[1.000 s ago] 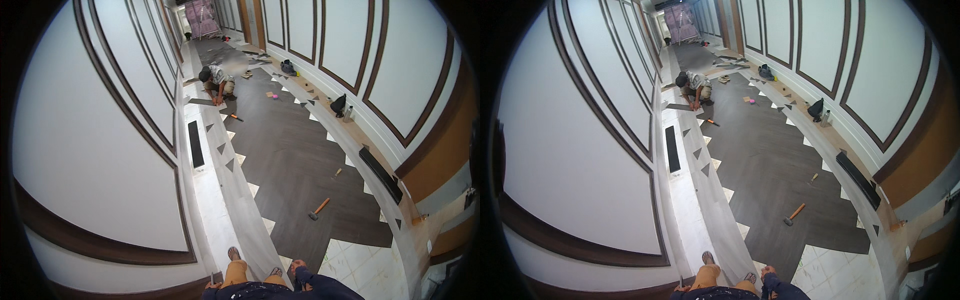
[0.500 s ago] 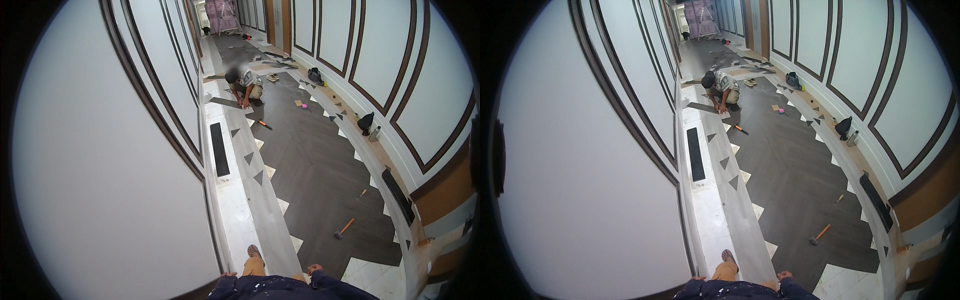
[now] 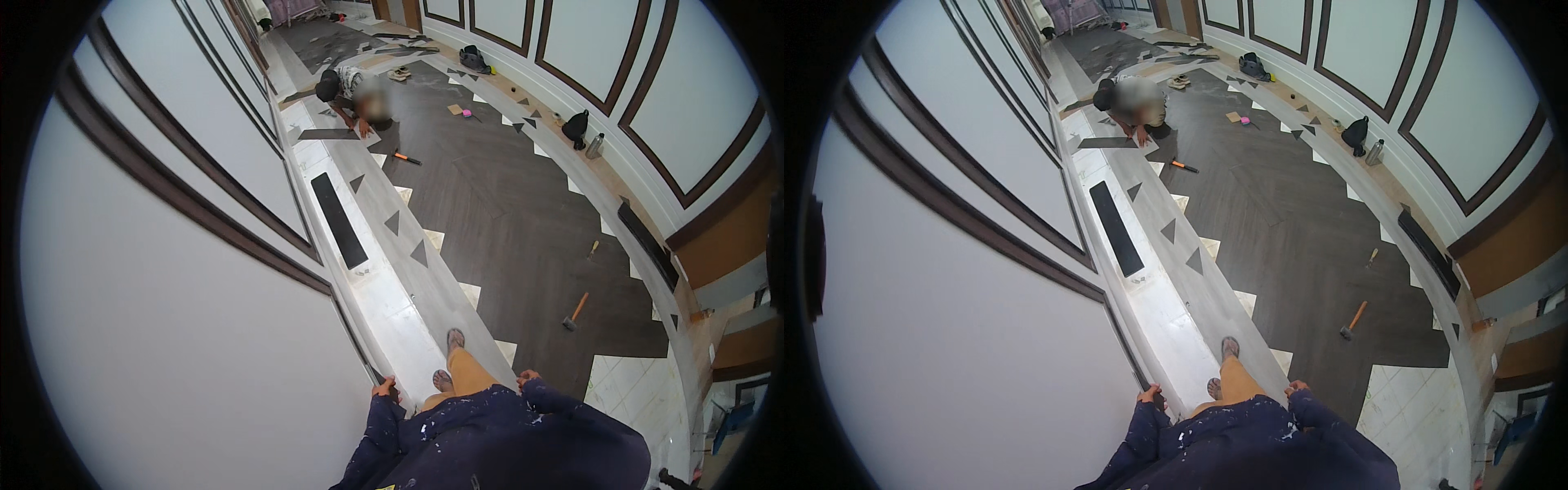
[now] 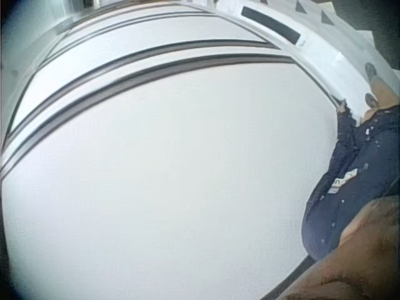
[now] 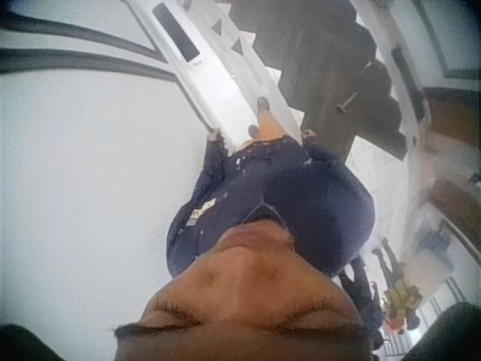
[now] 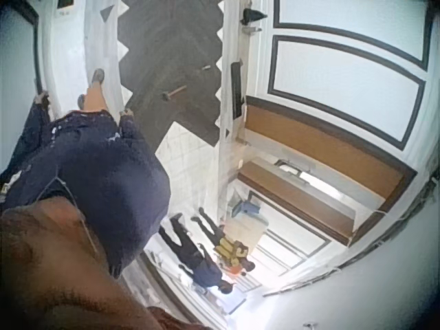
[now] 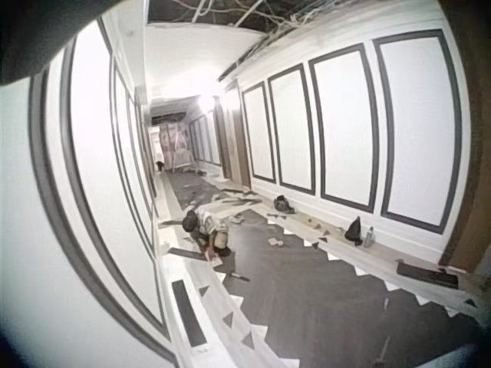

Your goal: The person installs floor tiles by positioning triangular pieces into the gaps of a partially completed dark-patterned floor and marking them with chalk.

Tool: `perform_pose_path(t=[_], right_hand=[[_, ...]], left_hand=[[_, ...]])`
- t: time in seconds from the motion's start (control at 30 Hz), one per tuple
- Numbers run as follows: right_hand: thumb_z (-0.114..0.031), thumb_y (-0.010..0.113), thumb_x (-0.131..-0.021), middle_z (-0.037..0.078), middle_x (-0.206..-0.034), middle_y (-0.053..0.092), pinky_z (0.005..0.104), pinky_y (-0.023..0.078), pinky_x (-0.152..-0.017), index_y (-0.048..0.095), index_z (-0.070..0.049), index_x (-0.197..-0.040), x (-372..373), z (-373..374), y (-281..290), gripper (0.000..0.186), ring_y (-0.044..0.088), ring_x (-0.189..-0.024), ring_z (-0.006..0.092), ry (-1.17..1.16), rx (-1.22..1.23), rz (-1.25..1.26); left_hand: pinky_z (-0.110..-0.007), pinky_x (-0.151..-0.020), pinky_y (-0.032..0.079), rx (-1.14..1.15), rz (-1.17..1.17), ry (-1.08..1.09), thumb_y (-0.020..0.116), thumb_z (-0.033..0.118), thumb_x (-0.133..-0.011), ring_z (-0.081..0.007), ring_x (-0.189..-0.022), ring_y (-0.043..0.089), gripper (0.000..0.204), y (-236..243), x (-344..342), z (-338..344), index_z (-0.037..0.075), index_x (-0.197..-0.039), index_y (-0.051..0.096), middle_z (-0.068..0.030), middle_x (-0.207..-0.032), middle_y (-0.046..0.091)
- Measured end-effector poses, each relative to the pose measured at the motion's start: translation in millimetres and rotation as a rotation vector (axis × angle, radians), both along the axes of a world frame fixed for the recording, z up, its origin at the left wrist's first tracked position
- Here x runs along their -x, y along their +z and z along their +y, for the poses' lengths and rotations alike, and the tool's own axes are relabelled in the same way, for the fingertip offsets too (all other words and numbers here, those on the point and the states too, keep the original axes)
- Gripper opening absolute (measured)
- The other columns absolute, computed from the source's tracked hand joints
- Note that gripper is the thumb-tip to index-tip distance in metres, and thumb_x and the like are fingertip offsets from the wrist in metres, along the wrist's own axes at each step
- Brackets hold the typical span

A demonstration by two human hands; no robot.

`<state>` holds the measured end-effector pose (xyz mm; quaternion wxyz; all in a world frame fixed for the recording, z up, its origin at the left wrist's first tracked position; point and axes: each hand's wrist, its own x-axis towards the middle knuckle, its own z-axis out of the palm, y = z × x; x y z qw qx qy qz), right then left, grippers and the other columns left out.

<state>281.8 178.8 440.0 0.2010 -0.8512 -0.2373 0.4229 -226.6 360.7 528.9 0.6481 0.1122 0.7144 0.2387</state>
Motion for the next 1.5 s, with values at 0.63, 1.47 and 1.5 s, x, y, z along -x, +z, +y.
perform_pose_path(t=[0.63, 1.47, 1.5], right_hand=[[-0.033, 0.076, -0.083, 0.016, -0.104, 0.075, 0.0405, 0.057, -0.091, 0.072, -0.012, -0.119, 84.0, 458.5, -131.4, 0.042, 0.072, -0.105, 0.0294, 0.151, 0.294, -0.007], [-0.025, 0.073, -0.087, 0.015, -0.119, 0.062, 0.0466, 0.055, -0.094, 0.06, -0.013, -0.135, 57.7, 1099.8, -577.9, 0.051, 0.063, -0.116, 0.0343, 1.499, -0.15, -0.234], [-0.029, 0.074, -0.086, 0.014, -0.121, 0.061, 0.0455, 0.054, -0.095, 0.06, -0.013, -0.136, 66.2, 1094.6, -591.4, 0.054, 0.062, -0.117, 0.0335, 1.515, -0.119, -0.17]], left_hand=[[-0.031, -0.072, 0.052, -0.229, 0.271, -0.209, 0.086, 0.016, -0.076, -0.0148, -0.08, 0.063, 0.038, -117.6, 63.5, 335.7, 0.005, -0.106, 0.065, -0.002, -0.088, 0.066], [-0.033, -0.074, 0.053, -0.463, 0.19, -0.837, 0.076, 0.038, -0.092, -0.0158, -0.092, 0.065, 0.043, -665.3, 3.8, 1003.2, 0.006, -0.119, 0.066, -0.0094, -0.11, 0.071], [-0.031, -0.074, 0.052, -0.358, 0.053, -0.681, 0.074, 0.04, -0.094, -0.0146, -0.094, 0.064, 0.044, -679.7, 0.0, 1001.7, 0.007, -0.121, 0.066, -0.0077, -0.112, 0.071]])
